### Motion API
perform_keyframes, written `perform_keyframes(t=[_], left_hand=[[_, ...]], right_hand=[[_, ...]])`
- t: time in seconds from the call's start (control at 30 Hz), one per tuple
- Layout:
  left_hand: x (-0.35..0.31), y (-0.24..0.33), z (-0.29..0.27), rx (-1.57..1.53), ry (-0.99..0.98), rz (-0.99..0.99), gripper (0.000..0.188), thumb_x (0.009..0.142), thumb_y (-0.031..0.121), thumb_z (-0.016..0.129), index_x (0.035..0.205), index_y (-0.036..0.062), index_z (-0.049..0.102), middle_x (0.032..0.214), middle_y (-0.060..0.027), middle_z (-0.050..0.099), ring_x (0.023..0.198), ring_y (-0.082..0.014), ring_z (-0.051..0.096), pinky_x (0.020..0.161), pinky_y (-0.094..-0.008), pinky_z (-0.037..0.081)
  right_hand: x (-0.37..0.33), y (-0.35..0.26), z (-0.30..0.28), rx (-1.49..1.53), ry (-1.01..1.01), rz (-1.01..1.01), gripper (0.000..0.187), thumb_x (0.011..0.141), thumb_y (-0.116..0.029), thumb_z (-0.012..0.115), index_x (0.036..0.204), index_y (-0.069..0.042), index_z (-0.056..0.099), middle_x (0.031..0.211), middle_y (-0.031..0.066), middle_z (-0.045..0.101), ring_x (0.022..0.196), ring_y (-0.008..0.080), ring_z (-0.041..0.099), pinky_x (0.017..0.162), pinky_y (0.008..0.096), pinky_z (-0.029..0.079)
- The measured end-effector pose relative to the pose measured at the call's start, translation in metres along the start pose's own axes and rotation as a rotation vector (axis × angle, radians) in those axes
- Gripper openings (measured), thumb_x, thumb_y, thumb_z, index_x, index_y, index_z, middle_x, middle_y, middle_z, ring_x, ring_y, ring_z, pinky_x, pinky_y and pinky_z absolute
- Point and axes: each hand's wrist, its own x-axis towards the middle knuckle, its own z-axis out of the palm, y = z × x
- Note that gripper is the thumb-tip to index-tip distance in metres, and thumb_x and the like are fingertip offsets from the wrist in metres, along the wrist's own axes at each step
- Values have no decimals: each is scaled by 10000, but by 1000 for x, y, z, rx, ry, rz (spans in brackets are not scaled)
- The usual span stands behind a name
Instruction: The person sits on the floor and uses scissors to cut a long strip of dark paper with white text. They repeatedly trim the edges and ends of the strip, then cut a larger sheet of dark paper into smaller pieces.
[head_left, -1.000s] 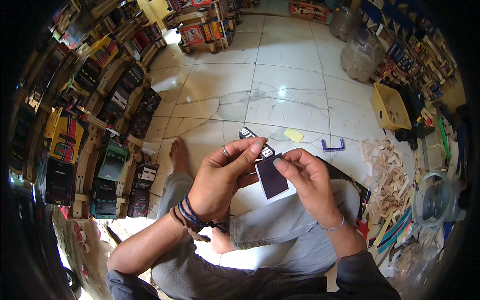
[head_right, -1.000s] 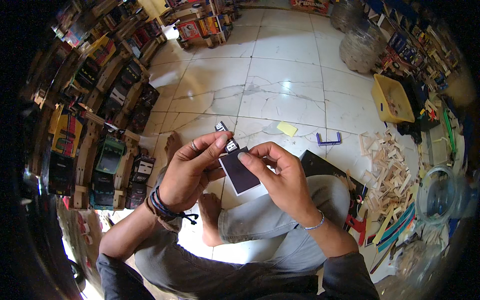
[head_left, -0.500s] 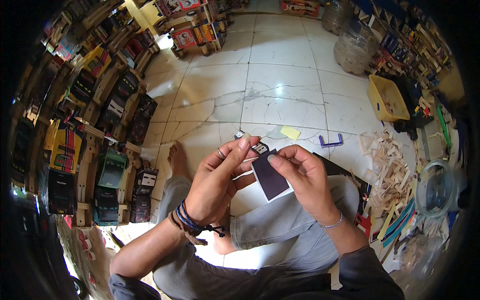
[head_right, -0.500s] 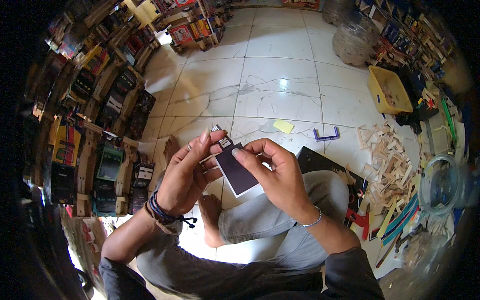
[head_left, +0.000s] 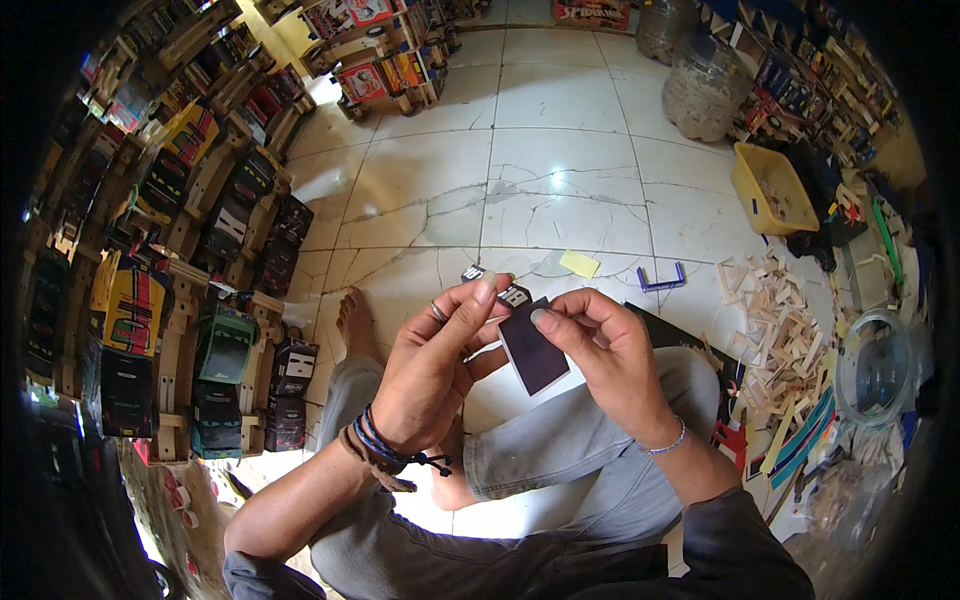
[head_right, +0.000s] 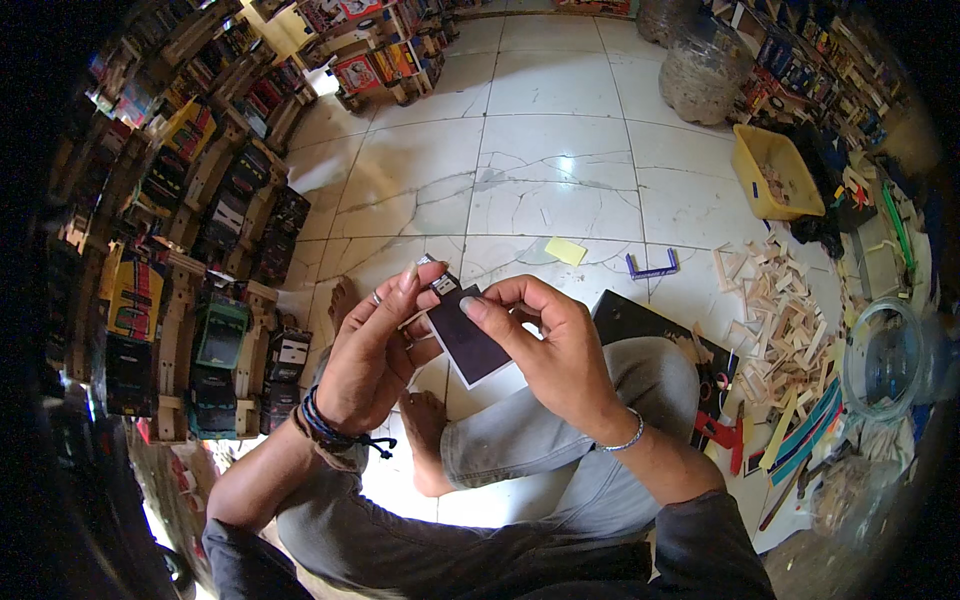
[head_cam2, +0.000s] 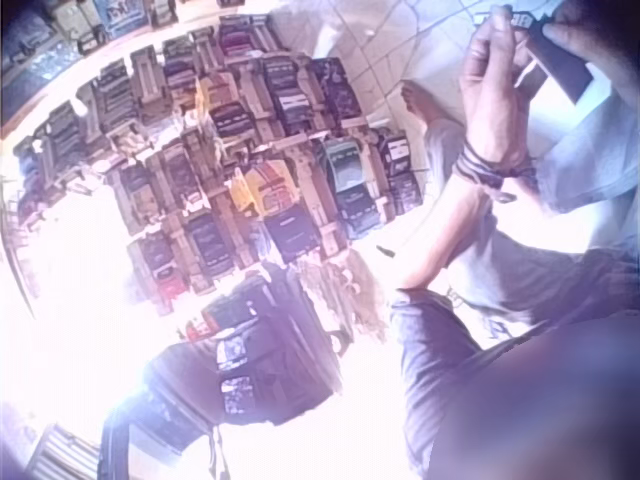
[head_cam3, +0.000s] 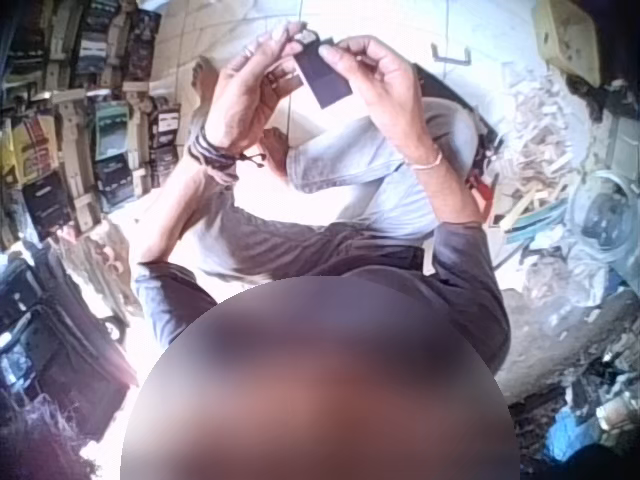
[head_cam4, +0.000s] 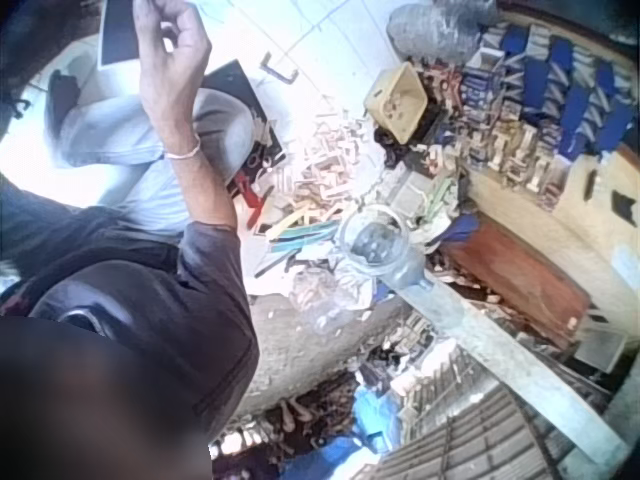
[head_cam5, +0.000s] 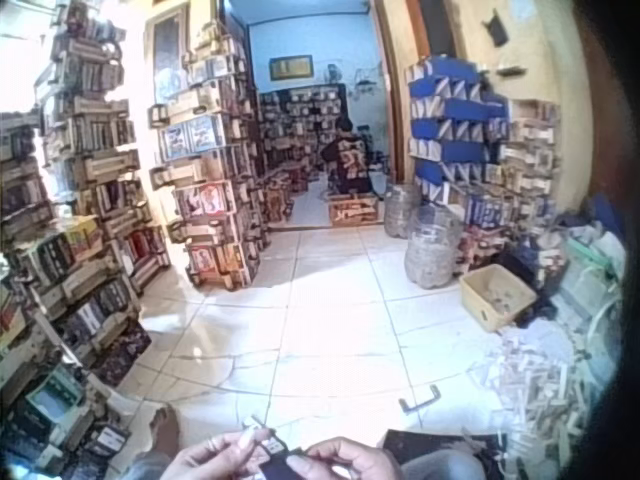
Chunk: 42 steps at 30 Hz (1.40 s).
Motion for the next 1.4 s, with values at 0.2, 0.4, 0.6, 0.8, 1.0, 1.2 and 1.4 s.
perform_keyframes(t=[0.2, 0.4, 0.6, 0.8, 1.0, 1.2, 1.4], left_hand=[[1, -1, -1, -6, 4, -1, 354, 1010, 340, 666, 1276, 107, 668, 1025, 54, 666, 894, -27, 623, 825, -257, 545], [2, -3, -2, -26, -1, 6, 321, 1022, 317, 651, 1266, 109, 671, 1017, 60, 664, 883, -21, 624, 811, -246, 549], [3, -4, -2, -31, 2, 2, 302, 1028, 302, 643, 1260, 111, 669, 1019, 60, 665, 880, -21, 623, 810, -247, 553], [2, -3, -1, -30, 2, 6, 299, 1031, 292, 639, 1265, 108, 663, 1022, 58, 667, 881, -20, 624, 814, -248, 556], [2, -3, -1, -33, -13, 5, 305, 1034, 289, 634, 1276, 105, 655, 1030, 56, 665, 876, -19, 622, 812, -245, 551], [4, -3, -2, -17, -13, -4, 324, 1035, 295, 632, 1295, 104, 642, 1034, 58, 655, 885, -12, 610, 829, -248, 549], [1, -1, 1, -14, -16, -1, 343, 1014, 242, 669, 1318, 94, 618, 1064, 38, 646, 942, -45, 625, 877, -269, 551]], right_hand=[[0, 0, -1, -15, 2, -3, 242, 967, -216, 732, 998, 18, 681, 876, 1, 677, 806, 38, 587, 711, 198, 484], [-1, 1, 0, -7, 8, -1, 239, 965, -210, 732, 1007, 21, 685, 884, 6, 680, 816, 44, 586, 720, 203, 487], [0, 1, 0, -15, 13, -7, 237, 965, -209, 732, 1002, 21, 686, 884, 8, 681, 814, 46, 587, 718, 206, 491], [0, 1, 0, -11, 18, -12, 241, 964, -219, 735, 991, 17, 689, 872, 5, 681, 810, 43, 590, 715, 204, 493], [0, 2, -1, -12, 18, -17, 246, 962, -227, 738, 987, 13, 692, 873, 6, 683, 811, 42, 597, 714, 205, 500], [0, 1, -1, -24, 15, -18, 240, 963, -223, 737, 989, 10, 689, 871, 9, 686, 799, 42, 604, 706, 203, 508], [0, 1, -1, -9, 17, -27, 226, 963, -207, 734, 993, 13, 688, 863, 7, 685, 790, 41, 603, 701, 204, 510]])
